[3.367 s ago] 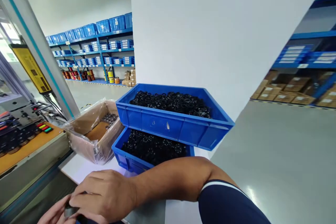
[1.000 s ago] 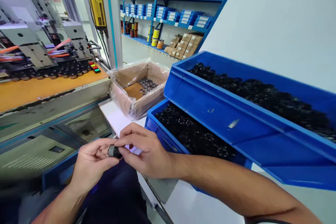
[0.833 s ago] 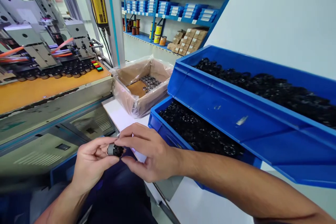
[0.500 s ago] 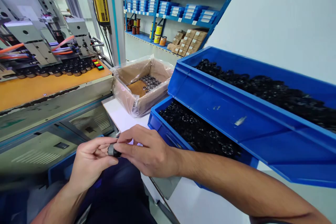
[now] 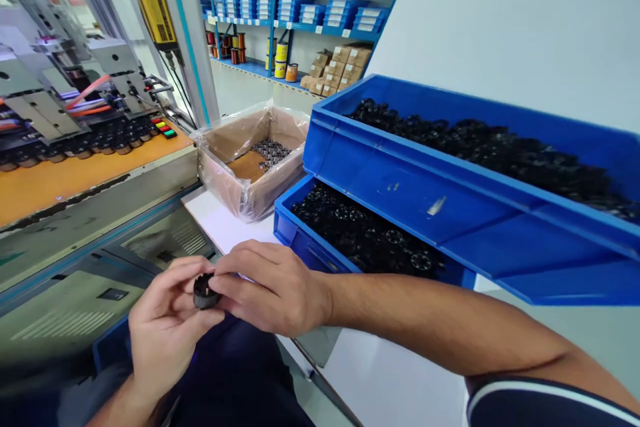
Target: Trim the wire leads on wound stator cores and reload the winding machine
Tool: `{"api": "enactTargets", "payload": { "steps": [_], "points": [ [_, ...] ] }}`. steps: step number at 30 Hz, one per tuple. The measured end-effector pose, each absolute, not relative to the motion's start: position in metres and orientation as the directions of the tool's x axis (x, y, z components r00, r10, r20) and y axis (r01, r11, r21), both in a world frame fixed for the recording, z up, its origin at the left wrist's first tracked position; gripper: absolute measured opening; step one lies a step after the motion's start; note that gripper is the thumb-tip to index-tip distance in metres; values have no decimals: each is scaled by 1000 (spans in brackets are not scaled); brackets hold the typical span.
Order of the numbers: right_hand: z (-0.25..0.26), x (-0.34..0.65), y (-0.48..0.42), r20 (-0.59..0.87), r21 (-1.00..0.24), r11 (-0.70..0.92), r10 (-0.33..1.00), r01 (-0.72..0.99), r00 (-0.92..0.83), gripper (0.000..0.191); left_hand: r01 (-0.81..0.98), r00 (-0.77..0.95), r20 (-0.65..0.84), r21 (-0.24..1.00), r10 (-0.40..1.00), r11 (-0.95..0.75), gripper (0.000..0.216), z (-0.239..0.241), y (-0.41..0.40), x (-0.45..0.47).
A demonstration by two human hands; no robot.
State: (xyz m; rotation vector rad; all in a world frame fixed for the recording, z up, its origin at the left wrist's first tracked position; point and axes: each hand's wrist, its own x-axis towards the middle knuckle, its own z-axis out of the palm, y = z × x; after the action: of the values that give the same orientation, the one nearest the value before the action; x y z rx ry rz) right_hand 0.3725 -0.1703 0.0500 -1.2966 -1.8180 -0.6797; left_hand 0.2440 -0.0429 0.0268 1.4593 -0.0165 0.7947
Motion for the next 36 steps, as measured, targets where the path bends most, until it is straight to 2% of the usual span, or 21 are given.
{"api": "enactTargets", "payload": {
  "steps": [2,4,6,8,10,13,15,17,20,25,27,28,30,32,34,36],
  "points": [
    [51,372,-170,832,-12,358,522,933,-190,13,-518,670,654,751,351,-409,43,27,-33,241],
    [50,372,-170,831,-40,389,525,920,-185,13,-513,620,746,618,241,-596,40,28,-25,238],
    [49,371,-169,831,-90,408,534,909,-157,14,-483,601,768,568,220,-666,40,26,-22,236],
    [47,372,-169,827,-118,395,547,911,-130,13,-462,604,753,599,262,-654,38,23,-24,236],
    [47,373,-169,830,-109,359,546,927,-113,12,-444,647,675,712,354,-544,35,18,-30,238],
    [48,375,-170,834,-90,286,545,954,-85,9,-422,735,438,893,518,-155,27,10,-41,246],
    [50,376,-171,832,-98,260,551,961,-65,9,-393,794,261,910,550,135,25,9,-46,250],
    [51,376,-172,829,-102,264,556,959,-65,11,-328,845,122,887,521,325,25,11,-49,253],
    [52,376,-172,825,-98,284,559,954,-81,11,-249,875,36,888,482,386,32,15,-49,254],
    [51,376,-170,818,-148,290,574,946,-48,16,-302,888,131,889,440,344,29,12,-45,253],
    [51,377,-169,819,-153,290,573,945,-43,16,-309,885,176,915,431,261,26,9,-42,252],
    [50,377,-169,820,-150,290,570,945,-44,16,-326,872,227,930,434,168,25,8,-40,251],
    [50,376,-169,820,-150,289,570,946,-44,17,-392,812,393,915,431,-96,29,8,-35,250],
    [50,376,-169,815,-154,296,577,943,-48,18,-447,736,556,828,387,-339,33,10,-29,250],
    [50,375,-170,807,-154,305,587,940,-58,18,-463,694,633,758,344,-460,34,13,-26,251],
    [51,374,-171,801,-147,306,595,941,-68,18,-449,687,641,745,342,-493,31,15,-24,252]
  ]
}}
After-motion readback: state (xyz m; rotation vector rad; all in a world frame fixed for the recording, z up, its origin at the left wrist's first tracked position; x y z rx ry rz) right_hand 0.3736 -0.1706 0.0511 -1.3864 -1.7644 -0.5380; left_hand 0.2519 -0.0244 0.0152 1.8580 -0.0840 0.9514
